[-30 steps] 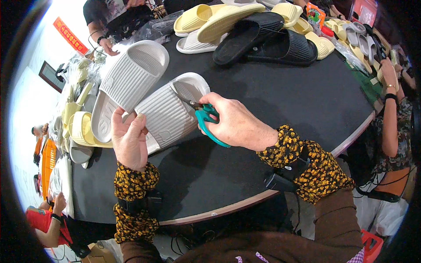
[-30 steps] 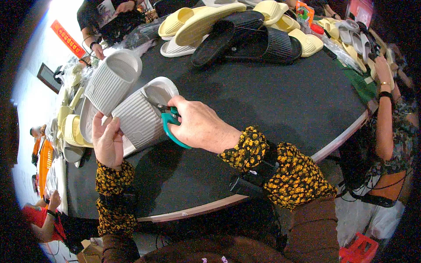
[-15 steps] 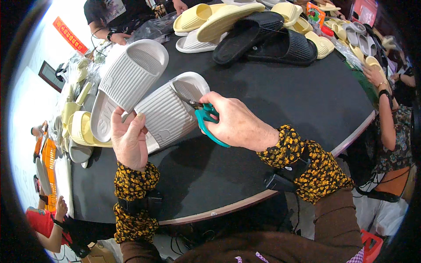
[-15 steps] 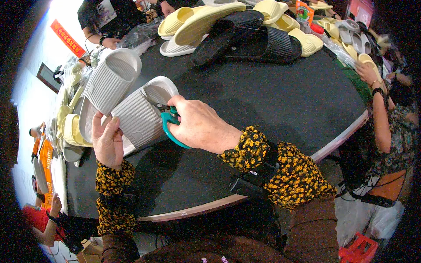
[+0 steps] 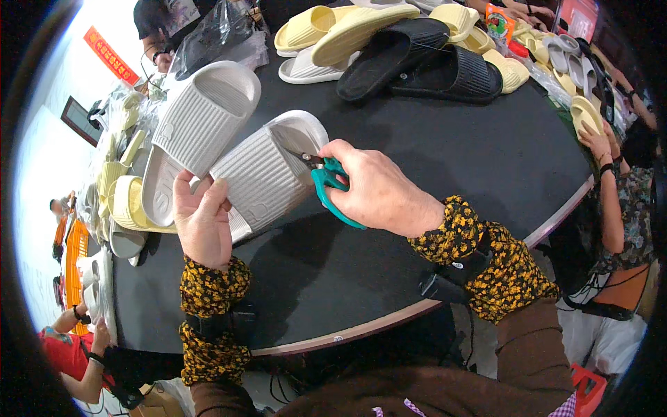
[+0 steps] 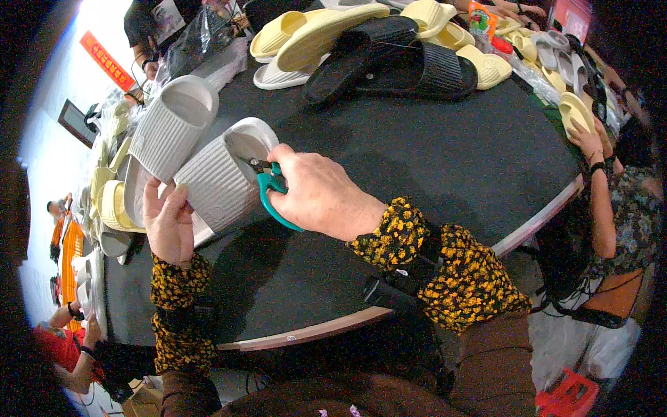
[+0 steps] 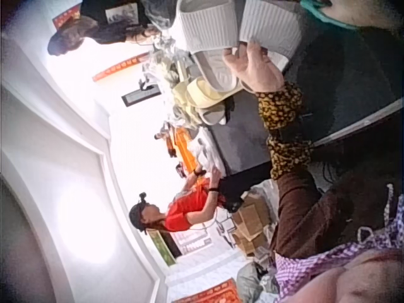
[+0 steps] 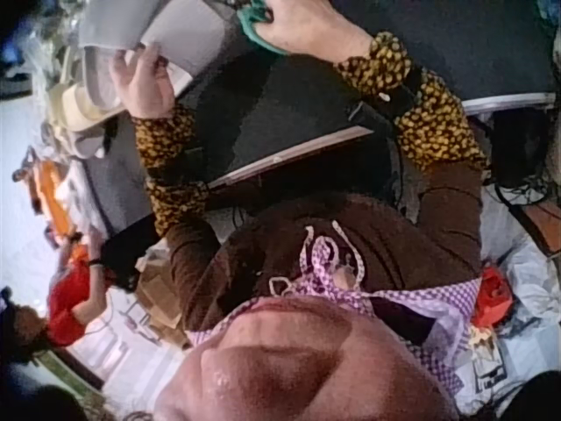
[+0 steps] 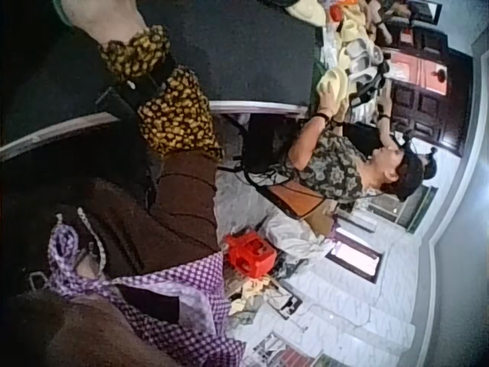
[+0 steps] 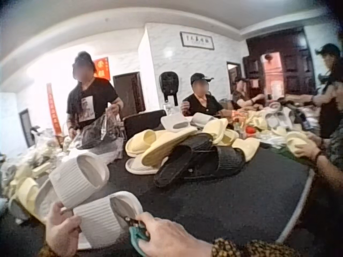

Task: Trimming excess material and threads from finished slide sandals using small snips.

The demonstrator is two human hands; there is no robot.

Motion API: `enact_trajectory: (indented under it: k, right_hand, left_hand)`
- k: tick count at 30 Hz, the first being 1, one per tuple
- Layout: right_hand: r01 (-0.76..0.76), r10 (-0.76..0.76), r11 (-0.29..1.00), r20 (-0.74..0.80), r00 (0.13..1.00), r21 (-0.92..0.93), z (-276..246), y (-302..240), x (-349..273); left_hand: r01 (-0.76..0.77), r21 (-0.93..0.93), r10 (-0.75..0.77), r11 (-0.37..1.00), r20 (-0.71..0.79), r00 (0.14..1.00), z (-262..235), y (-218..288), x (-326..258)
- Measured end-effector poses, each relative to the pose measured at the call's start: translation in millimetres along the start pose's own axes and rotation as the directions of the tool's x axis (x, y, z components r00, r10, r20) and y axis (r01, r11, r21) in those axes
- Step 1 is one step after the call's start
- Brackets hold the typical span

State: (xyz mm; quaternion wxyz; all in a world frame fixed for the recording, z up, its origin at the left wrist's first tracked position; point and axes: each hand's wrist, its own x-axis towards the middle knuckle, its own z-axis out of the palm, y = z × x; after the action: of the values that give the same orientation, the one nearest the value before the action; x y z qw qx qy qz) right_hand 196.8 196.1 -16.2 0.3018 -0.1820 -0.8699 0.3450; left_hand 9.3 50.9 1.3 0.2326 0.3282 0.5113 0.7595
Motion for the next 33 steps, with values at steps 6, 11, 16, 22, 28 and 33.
enact_trajectory:
  k: [6,11,16,22,28,33]
  right_hand:
    - [-0.035,0.035,0.999,-0.011,0.999,0.004,-2.2,-0.7,1.3]
    - [-0.049,0.049,0.998,0.003,0.999,0.037,-3.0,0.4,1.2]
    - [-0.026,0.027,0.999,-0.008,1.0,0.045,-2.8,2.0,1.6]
    - [-0.02,0.022,0.998,-0.034,0.999,0.068,-6.3,-1.8,3.5]
    - [0.004,0.004,0.994,-0.071,0.997,0.111,-5.3,-4.0,3.1]
    - [0.017,-0.009,0.992,-0.062,0.998,0.123,-5.6,-4.0,3.0]
  left_hand:
    - [0.007,0.002,-0.007,1.0,0.041,0.999,8.2,1.2,-4.5]
    - [0.002,0.022,-0.004,1.0,0.083,0.997,10.6,1.9,-5.7]
    - [0.004,0.026,-0.006,1.0,0.079,0.997,9.1,0.1,-5.6]
    - [-0.012,0.041,0.009,0.999,0.076,0.997,7.1,-1.5,-4.2]
    - [0.006,0.014,-0.007,1.0,0.106,0.994,8.8,-0.3,-4.4]
    - [0.021,-0.017,-0.019,1.0,0.11,0.994,13.8,1.9,-6.6]
